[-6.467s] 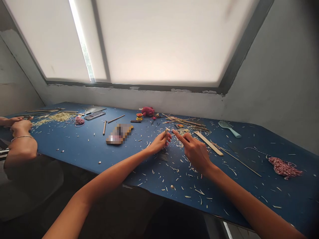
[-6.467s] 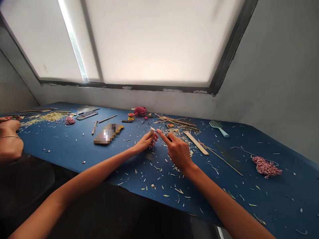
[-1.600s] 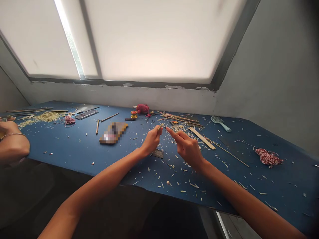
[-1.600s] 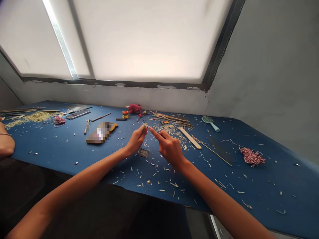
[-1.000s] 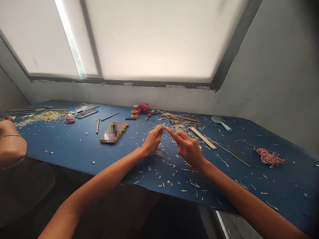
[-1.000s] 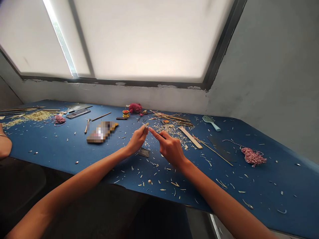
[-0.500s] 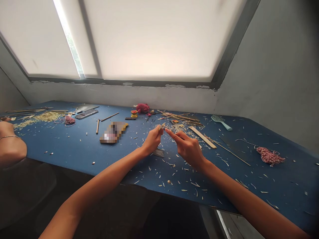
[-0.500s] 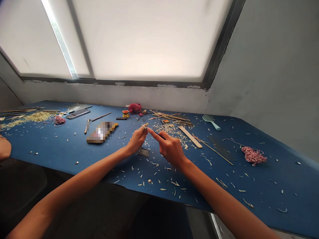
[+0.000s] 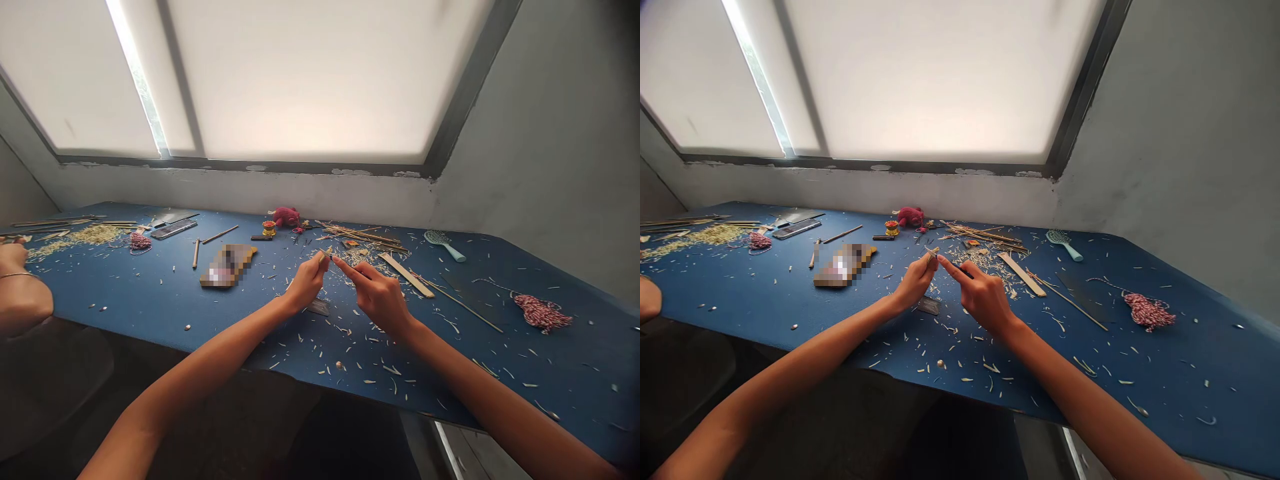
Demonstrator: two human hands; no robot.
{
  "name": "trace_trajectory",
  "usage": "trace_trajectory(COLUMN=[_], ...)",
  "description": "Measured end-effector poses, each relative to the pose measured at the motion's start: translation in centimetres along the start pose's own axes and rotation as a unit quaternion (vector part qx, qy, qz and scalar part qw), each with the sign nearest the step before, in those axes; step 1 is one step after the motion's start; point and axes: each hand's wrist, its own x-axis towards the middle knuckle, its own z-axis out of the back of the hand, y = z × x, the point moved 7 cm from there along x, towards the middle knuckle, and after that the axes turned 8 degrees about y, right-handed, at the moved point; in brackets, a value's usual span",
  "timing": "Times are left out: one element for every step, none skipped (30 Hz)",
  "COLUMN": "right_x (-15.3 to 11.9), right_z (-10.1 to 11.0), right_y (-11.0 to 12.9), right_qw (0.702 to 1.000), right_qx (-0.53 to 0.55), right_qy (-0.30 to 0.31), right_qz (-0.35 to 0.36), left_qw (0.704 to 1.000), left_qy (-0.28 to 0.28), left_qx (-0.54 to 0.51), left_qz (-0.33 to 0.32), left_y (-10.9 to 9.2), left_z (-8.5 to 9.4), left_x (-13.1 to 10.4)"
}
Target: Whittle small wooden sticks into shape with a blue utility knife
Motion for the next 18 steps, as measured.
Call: trace_trajectory(right_x=[0.1,0.1,0.1,0.1,0.0,-0.2,-0.5,-0.8,-1.0,-1.2,-1.3,-1.2,-1.1,-0.8,-0.5,-0.2,0.0,0.1], right_z=[-0.1,-0.2,-0.3,-0.5,-0.7,-0.9,-1.0,-1.1,-0.9,-0.7,-0.3,0.2,0.6,1.0,1.2,1.2,1.3,1.2], right_y=[0.0,-0.1,-0.5,-1.3,-2.4,-3.7,-5.1,-6.3,-7.3,-7.9,-8.1,-7.9,-7.3,-6.4,-5.3,-4.2,-3.2,-2.4], right_qw=[1.000,1.000,1.000,0.999,0.998,0.997,0.994,0.992,0.990,0.989,0.989,0.989,0.990,0.990,0.992,0.993,0.994,0.995], right_qx=[-0.003,-0.008,-0.013,-0.018,-0.023,-0.029,-0.034,-0.038,-0.038,-0.034,-0.024,-0.008,0.012,0.032,0.049,0.062,0.070,0.073], right_qy=[0.002,0.007,0.012,0.018,0.023,0.028,0.032,0.032,0.026,0.015,-0.003,-0.024,-0.043,-0.055,-0.060,-0.059,-0.054,-0.049], right_qz=[0.001,0.001,-0.006,-0.023,-0.047,-0.073,-0.100,-0.119,-0.133,-0.142,-0.146,-0.145,-0.137,-0.122,-0.103,-0.084,-0.067,-0.055], left_qw=[1.000,1.000,1.000,1.000,0.999,0.999,0.998,0.997,0.996,0.993,0.990,0.986,0.982,0.977,0.969,0.957,0.943,0.927], left_qy=[0.002,0.001,0.000,0.003,0.005,0.002,-0.007,-0.019,-0.033,-0.047,-0.053,-0.049,-0.036,-0.015,0.012,0.042,0.071,0.098], left_qx=[-0.002,-0.003,-0.002,-0.002,-0.005,-0.014,-0.030,-0.052,-0.078,-0.105,-0.132,-0.156,-0.181,-0.209,-0.241,-0.277,-0.314,-0.349], left_qz=[-0.001,-0.003,-0.010,-0.022,-0.036,-0.048,-0.054,-0.052,-0.041,-0.025,-0.007,0.010,0.027,0.043,0.058,0.072,0.084,0.093], left_y=[0.0,-0.2,-0.5,-0.9,-1.4,-1.9,-2.3,-2.6,-2.5,-2.3,-1.9,-1.4,-0.9,-0.4,0.1,0.4,0.6,0.6], left_z=[0.0,0.1,0.2,0.2,0.2,0.4,0.5,0.7,0.9,1.1,1.1,1.0,0.7,0.3,-0.1,-0.6,-1.1,-1.6], left_x=[0.0,-0.1,-0.2,-0.3,-0.4,-0.5,-0.5,-0.5,-0.5,-0.5,-0.4,-0.3,-0.2,-0.1,0.0,0.1,0.1,0.1])
